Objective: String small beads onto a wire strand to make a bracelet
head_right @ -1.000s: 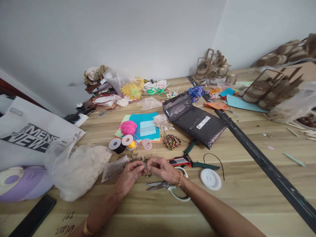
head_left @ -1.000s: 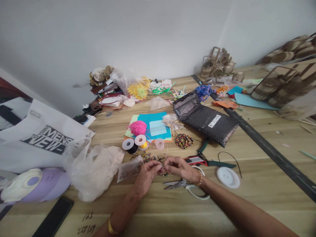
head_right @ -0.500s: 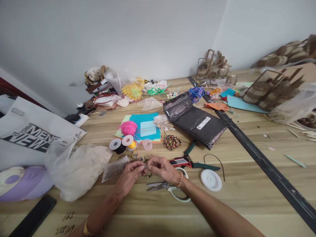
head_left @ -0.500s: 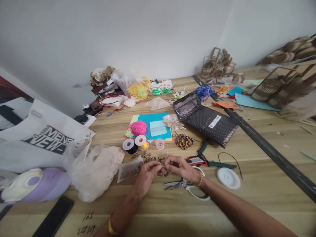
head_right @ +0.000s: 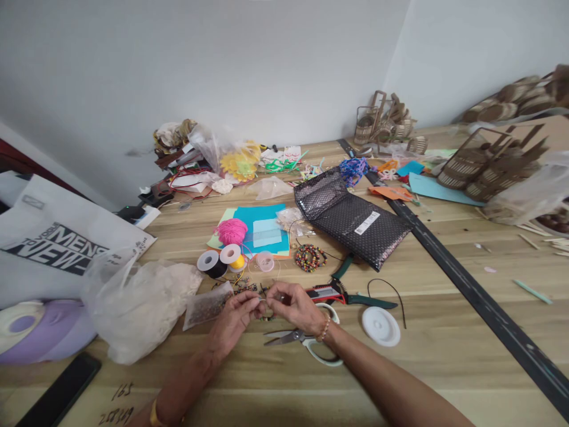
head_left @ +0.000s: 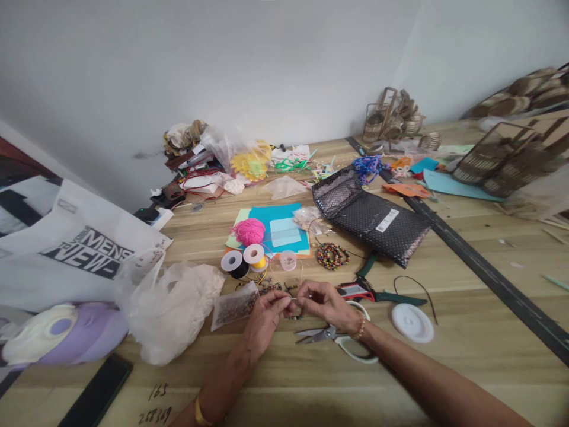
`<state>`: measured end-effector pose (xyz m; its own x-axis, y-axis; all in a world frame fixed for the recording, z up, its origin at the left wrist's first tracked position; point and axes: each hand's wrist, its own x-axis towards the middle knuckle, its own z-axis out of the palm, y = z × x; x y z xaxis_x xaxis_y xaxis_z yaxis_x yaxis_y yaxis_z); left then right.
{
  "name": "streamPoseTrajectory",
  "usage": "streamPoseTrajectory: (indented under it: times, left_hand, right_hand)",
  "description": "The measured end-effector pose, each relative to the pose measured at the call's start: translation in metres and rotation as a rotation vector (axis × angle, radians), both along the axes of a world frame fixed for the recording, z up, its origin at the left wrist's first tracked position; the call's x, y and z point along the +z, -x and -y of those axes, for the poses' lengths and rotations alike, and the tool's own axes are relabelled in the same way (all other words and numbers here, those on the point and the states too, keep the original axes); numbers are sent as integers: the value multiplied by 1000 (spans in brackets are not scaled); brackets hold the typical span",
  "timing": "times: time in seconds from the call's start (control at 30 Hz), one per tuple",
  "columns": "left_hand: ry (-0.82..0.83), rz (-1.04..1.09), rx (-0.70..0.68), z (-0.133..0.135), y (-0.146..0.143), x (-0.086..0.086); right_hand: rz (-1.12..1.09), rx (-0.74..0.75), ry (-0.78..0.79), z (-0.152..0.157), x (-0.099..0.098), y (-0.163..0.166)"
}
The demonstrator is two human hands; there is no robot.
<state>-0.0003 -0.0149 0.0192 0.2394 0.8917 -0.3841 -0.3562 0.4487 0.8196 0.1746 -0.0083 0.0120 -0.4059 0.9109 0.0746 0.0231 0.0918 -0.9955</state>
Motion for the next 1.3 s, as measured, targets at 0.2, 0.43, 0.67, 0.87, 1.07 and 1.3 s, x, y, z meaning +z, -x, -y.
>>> streamPoseTrajectory:
  times: [0.2, 0.43, 0.67, 0.87, 1.07, 1.3]
  left_hand:
    - [-4, 8, 11, 0, 0, -1]
    - [-23, -5, 4, 0, 0, -3]
    - [-37, -32, 0, 1, -2, 0]
    - [-54, -76, -12, 1, -2, 1]
    - [-57, -63, -13, 1, -1, -1]
    - [-111, -120, -36, 1, 0, -6]
  right_hand:
    - [55, -5, -35, 1, 1, 0]
    - [38, 38, -49, 2, 5, 0]
    - [41, 49, -62, 1, 4, 0]
    - [41, 74, -63, 1, 6, 0]
    - [46, 68, -45, 1, 1, 1]
    - [33, 55, 3, 2, 0, 2]
